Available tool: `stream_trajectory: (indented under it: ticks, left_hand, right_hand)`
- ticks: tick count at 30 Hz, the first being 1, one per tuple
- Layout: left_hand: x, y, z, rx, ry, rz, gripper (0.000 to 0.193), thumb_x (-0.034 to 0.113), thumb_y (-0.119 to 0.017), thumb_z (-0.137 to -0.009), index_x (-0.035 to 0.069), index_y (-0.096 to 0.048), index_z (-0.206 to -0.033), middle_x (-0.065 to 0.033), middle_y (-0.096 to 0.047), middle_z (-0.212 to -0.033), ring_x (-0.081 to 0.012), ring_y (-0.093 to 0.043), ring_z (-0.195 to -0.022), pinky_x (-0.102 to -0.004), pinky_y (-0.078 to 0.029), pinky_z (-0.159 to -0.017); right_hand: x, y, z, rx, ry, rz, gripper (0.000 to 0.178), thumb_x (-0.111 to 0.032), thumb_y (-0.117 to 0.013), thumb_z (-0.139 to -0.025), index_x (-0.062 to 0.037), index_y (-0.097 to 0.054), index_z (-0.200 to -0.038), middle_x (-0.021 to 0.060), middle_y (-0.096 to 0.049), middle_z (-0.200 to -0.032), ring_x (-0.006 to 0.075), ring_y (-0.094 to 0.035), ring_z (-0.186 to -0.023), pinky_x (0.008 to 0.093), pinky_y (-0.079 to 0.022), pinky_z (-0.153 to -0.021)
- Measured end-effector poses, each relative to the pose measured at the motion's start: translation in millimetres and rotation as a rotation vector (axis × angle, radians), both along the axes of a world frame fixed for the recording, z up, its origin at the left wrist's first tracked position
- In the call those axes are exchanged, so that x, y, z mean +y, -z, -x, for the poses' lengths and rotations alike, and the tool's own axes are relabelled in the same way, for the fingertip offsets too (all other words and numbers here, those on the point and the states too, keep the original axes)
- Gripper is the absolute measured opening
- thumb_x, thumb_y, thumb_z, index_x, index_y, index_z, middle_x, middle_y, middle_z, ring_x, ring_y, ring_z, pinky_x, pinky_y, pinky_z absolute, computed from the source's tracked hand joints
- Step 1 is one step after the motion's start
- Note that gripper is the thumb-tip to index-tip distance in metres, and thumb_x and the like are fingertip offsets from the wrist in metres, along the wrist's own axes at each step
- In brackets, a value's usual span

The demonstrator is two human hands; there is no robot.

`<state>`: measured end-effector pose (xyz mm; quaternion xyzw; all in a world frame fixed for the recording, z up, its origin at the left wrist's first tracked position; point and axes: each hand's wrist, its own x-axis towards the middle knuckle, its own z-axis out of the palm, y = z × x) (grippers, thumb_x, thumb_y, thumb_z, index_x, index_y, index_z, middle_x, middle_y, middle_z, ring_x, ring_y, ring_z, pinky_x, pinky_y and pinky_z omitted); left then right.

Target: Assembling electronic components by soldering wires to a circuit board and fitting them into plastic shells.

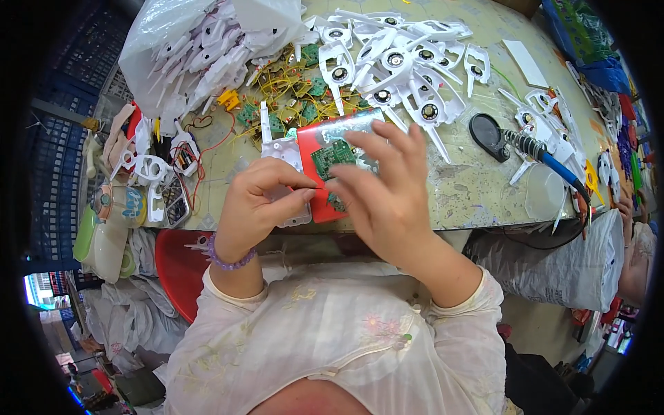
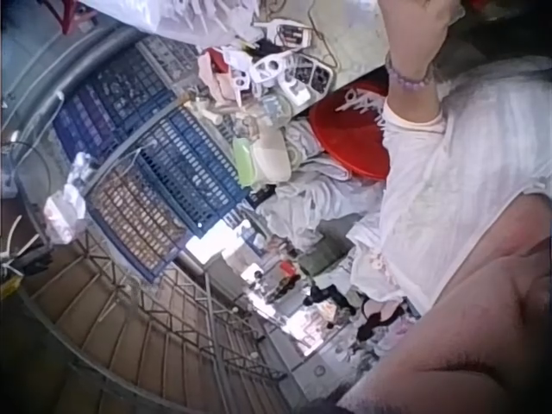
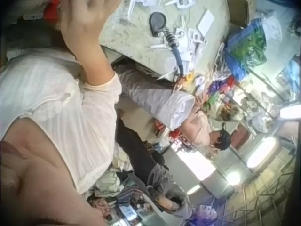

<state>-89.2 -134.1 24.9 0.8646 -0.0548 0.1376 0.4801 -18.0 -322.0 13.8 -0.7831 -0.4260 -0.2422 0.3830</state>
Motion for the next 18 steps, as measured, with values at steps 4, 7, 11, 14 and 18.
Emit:
stream_trajectory:
  ticks: [4, 7, 11, 14, 18]
  left_hand:
    - [-4.0, 2.8, -1.1, -0.061, -0.083, 0.005, 0.008, 0.011, -0.072, -0.072, 0.008, -0.07, -0.079, -0.0032, -0.063, -0.072, -0.0201, -0.057, -0.072, -0.0333, -0.039, -0.074]
    - [-5.0, 6.8, -1.5, -0.158, -0.134, -0.147, 0.008, 0.011, -0.073, -0.071, 0.009, -0.07, -0.079, -0.0021, -0.062, -0.072, -0.0193, -0.056, -0.071, -0.0331, -0.038, -0.075]
    - [-7.9, 3.5, -0.4, -0.176, -0.123, -0.235, 0.009, 0.011, -0.073, -0.071, 0.01, -0.071, -0.079, -0.0007, -0.061, -0.072, -0.0183, -0.056, -0.07, -0.033, -0.037, -0.076]
    - [-8.4, 3.4, 0.3, -0.19, -0.114, -0.29, 0.009, 0.011, -0.074, -0.07, 0.01, -0.071, -0.079, 0.0, -0.06, -0.071, -0.0175, -0.056, -0.07, -0.0338, -0.036, -0.077]
    - [-9.4, 2.7, 0.9, -0.198, -0.128, -0.294, 0.009, 0.011, -0.074, -0.07, 0.01, -0.07, -0.078, 0.0004, -0.061, -0.072, -0.017, -0.056, -0.071, -0.0347, -0.036, -0.077]
  right_hand:
    - [3.4, -5.8, -13.1, 0.043, 0.071, 0.024, 0.019, -0.016, -0.072, -0.074, -0.0101, -0.065, -0.09, 0.0052, -0.059, -0.093, 0.0275, -0.052, -0.096, 0.0476, -0.031, -0.095]
    - [6.9, -8.8, -19.9, 0.025, 0.072, 0.126, 0.024, -0.018, -0.071, -0.075, -0.0097, -0.064, -0.097, 0.0038, -0.06, -0.089, 0.0248, -0.052, -0.094, 0.0478, -0.031, -0.096]
    - [7.2, -9.2, -34.1, 0.086, -0.088, 0.226, 0.024, -0.016, -0.07, -0.075, -0.0115, -0.065, -0.098, 0.0036, -0.062, -0.095, 0.0244, -0.053, -0.102, 0.0521, -0.028, -0.1]
    - [5.8, -11.9, -39.0, 0.091, -0.164, 0.255, 0.022, -0.014, -0.071, -0.075, -0.0125, -0.065, -0.096, 0.0048, -0.062, -0.106, 0.0263, -0.051, -0.111, 0.0554, -0.024, -0.103]
    - [-4.8, -23.2, -29.4, 0.098, -0.235, 0.233, 0.016, -0.013, -0.072, -0.072, -0.0127, -0.067, -0.087, 0.0064, -0.058, -0.12, 0.0316, -0.044, -0.123, 0.0577, -0.019, -0.107]
